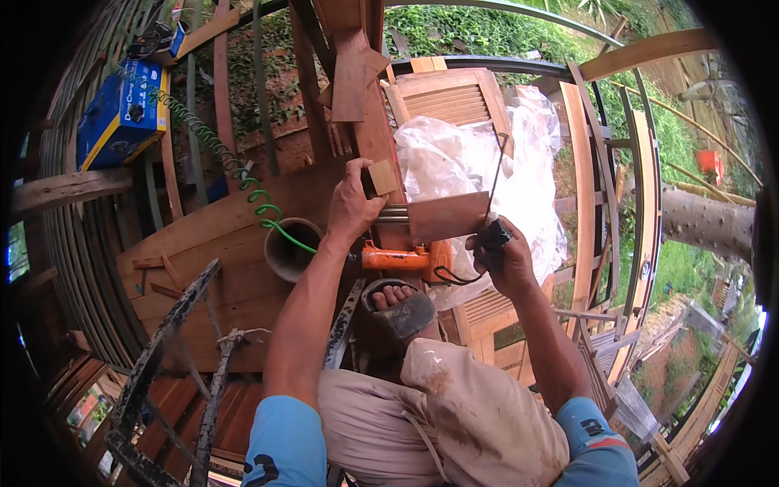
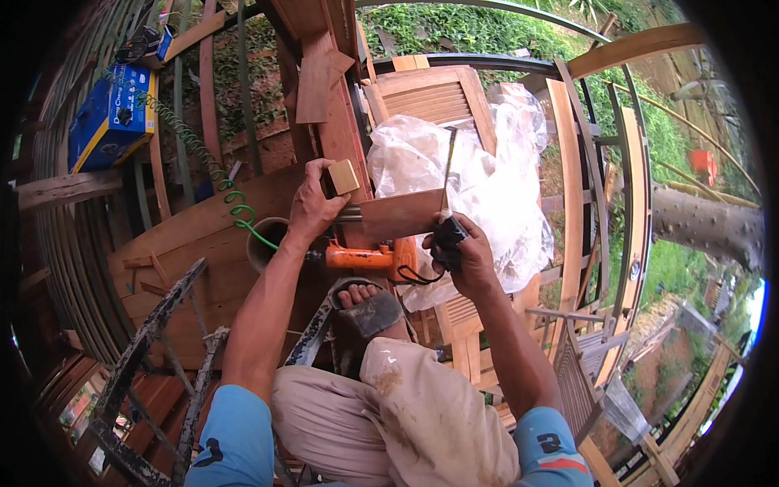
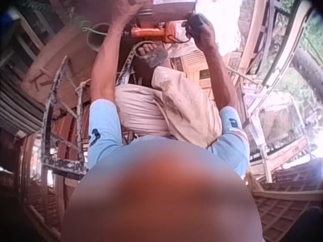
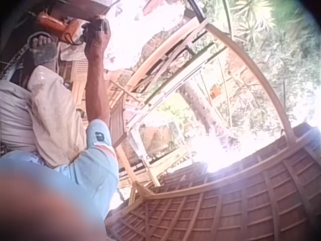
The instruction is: The person measures and marks wooden planks with a tape measure, then uses a nail gun to attach small wooden blocks to a larger wooden frame. The person repeatedly measures, positions, and fastens pieces while working on an elevated wooden structure.
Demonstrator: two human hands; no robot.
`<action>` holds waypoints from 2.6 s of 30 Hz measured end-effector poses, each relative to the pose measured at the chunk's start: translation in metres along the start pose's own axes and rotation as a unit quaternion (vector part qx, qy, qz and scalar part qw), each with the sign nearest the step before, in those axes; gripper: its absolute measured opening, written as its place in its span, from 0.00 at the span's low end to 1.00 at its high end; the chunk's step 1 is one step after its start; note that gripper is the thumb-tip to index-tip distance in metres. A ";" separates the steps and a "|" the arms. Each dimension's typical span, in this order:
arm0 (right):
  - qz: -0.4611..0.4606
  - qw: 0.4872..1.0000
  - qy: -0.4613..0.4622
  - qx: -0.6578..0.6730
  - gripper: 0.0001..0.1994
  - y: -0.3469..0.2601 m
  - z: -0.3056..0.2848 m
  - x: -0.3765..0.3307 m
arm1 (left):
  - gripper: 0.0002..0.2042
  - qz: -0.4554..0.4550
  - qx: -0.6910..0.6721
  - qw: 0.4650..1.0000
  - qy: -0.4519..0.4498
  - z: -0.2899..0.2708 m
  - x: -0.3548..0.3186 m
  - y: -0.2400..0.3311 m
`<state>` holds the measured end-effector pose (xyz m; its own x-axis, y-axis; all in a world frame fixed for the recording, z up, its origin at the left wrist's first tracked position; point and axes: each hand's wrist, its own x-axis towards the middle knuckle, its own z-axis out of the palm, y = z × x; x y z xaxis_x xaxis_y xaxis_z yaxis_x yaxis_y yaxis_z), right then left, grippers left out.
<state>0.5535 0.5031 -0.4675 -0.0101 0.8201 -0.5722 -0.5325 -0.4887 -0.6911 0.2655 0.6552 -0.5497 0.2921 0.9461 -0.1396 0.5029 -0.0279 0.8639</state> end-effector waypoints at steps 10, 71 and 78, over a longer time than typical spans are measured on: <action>0.025 0.999 -0.042 -0.008 0.22 0.009 0.030 0.028 | 0.31 -0.093 -0.182 0.979 0.017 -0.049 -0.015 0.023; -0.082 0.623 -0.081 -0.774 0.13 -0.104 0.002 0.142 | 0.16 -0.052 0.035 0.992 -0.106 -0.053 0.036 0.009; -0.100 0.601 -0.095 -0.787 0.13 -0.116 0.016 0.157 | 0.18 -0.052 0.033 0.992 -0.107 -0.053 0.037 0.010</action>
<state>0.6005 0.6935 -0.4700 -0.2554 0.8554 -0.4505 0.9204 0.0724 -0.3843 0.2378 0.7070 -0.5208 0.3987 0.8552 -0.3312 0.5898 0.0374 0.8067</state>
